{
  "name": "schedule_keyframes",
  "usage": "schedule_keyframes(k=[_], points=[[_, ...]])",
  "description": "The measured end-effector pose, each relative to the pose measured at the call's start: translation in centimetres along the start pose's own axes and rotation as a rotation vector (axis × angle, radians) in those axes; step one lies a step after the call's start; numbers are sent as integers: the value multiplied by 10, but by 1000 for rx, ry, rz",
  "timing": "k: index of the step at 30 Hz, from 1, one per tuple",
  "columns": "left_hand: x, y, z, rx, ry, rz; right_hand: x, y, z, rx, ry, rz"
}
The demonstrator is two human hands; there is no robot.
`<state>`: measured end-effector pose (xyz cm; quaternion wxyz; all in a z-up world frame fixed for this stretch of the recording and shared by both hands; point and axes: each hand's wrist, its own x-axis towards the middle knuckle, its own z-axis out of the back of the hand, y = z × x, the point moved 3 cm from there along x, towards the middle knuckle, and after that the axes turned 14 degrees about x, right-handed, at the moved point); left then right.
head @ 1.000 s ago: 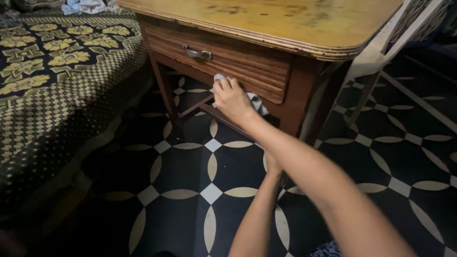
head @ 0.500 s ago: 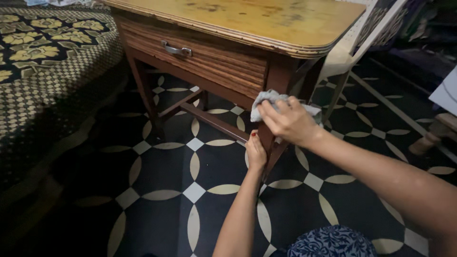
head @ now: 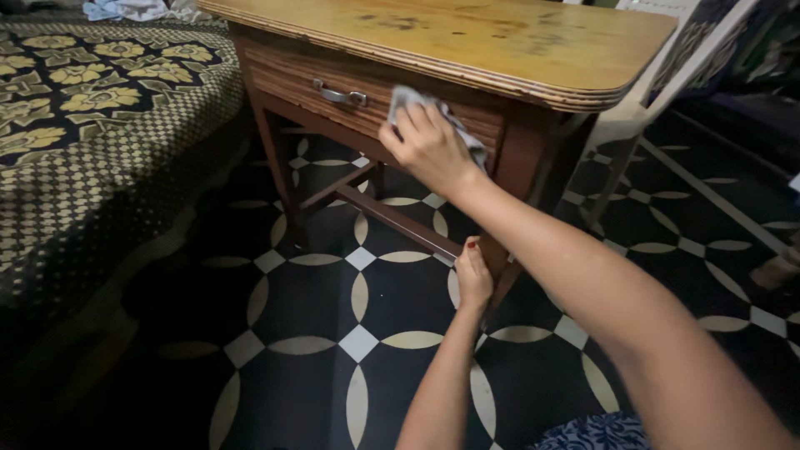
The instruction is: The person sits on the floor and wipes the legs and drawer of a wooden table using a cloth. They clean each leg individually and then wipe the drawer front and handle.
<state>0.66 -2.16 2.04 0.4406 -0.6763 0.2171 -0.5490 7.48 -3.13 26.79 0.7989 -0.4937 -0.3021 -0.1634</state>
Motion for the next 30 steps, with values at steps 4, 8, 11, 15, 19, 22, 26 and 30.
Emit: schedule_keyframes(k=[4,8,11,15,19,22,26,30], points=[[0,9,-3,35,-18,0,27,-9,-40,-89,-19,22],[0,12,-4,58,-5,32,28,-18,-36,-156,44,-26],[-1,8,-3,25,-10,-16,9,-19,-9,-230,69,-28],[-1,3,-1,39,1,50,-26,-24,43,-309,60,-49],[-2,0,2,28,-11,15,-57,-33,98,-314,74,-100],[-1,0,2,20,-4,9,-71,-35,119,-265,32,-172],[-2,1,0,34,16,40,-91,-23,117,-226,24,-258],[1,6,0,143,-23,19,-122,6,103,-181,32,-231]])
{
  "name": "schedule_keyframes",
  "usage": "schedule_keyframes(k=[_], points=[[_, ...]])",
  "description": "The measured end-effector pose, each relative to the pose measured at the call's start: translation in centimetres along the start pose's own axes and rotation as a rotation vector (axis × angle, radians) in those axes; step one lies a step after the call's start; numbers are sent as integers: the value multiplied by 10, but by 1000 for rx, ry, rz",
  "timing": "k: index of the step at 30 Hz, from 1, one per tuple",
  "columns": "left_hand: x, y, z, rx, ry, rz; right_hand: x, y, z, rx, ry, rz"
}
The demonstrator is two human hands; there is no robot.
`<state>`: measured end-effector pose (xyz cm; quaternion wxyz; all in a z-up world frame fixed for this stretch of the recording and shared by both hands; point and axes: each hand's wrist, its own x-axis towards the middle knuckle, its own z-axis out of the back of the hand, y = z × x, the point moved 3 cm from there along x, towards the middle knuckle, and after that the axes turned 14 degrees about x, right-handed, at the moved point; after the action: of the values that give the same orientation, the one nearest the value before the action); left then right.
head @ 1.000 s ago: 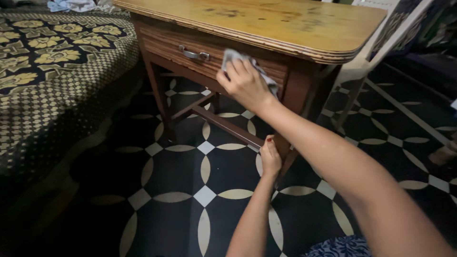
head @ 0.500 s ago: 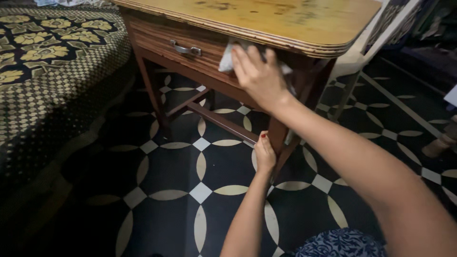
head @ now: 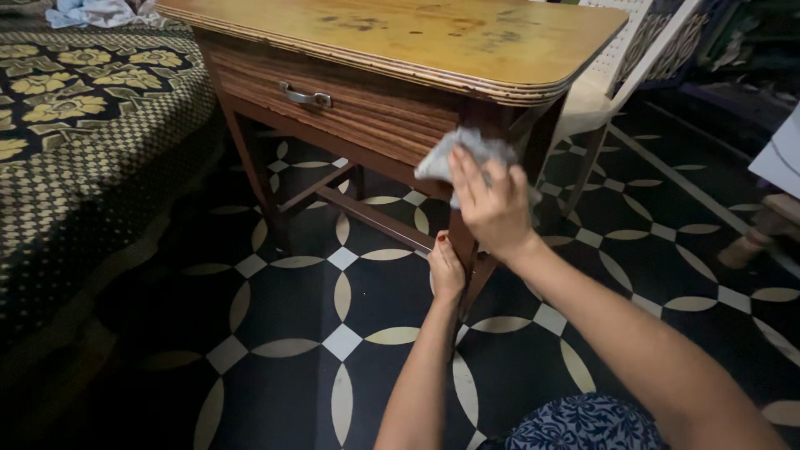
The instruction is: The person sits on the floor and wipes the legs and drawer of a wooden table using a cloth. They clean each leg individually and then wipe the drawer front and handle.
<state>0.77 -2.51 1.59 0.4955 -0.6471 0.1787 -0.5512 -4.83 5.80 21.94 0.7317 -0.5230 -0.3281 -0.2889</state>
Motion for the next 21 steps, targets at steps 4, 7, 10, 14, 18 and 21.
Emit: schedule_keyframes(k=[4,7,10,14,18,21], points=[[2,3,-3,-20,15,32,-33,9,-1,129,53,181],[-1,5,-6,-92,73,76,-34,9,2,136,70,296],[1,8,-8,-89,-11,-36,-12,4,4,121,89,340],[0,11,-9,-54,-32,-28,25,10,1,104,48,374],[-1,2,-2,-70,-55,-88,61,18,-20,141,-4,321],[-1,-2,-1,-92,11,19,92,18,-50,94,-61,265]])
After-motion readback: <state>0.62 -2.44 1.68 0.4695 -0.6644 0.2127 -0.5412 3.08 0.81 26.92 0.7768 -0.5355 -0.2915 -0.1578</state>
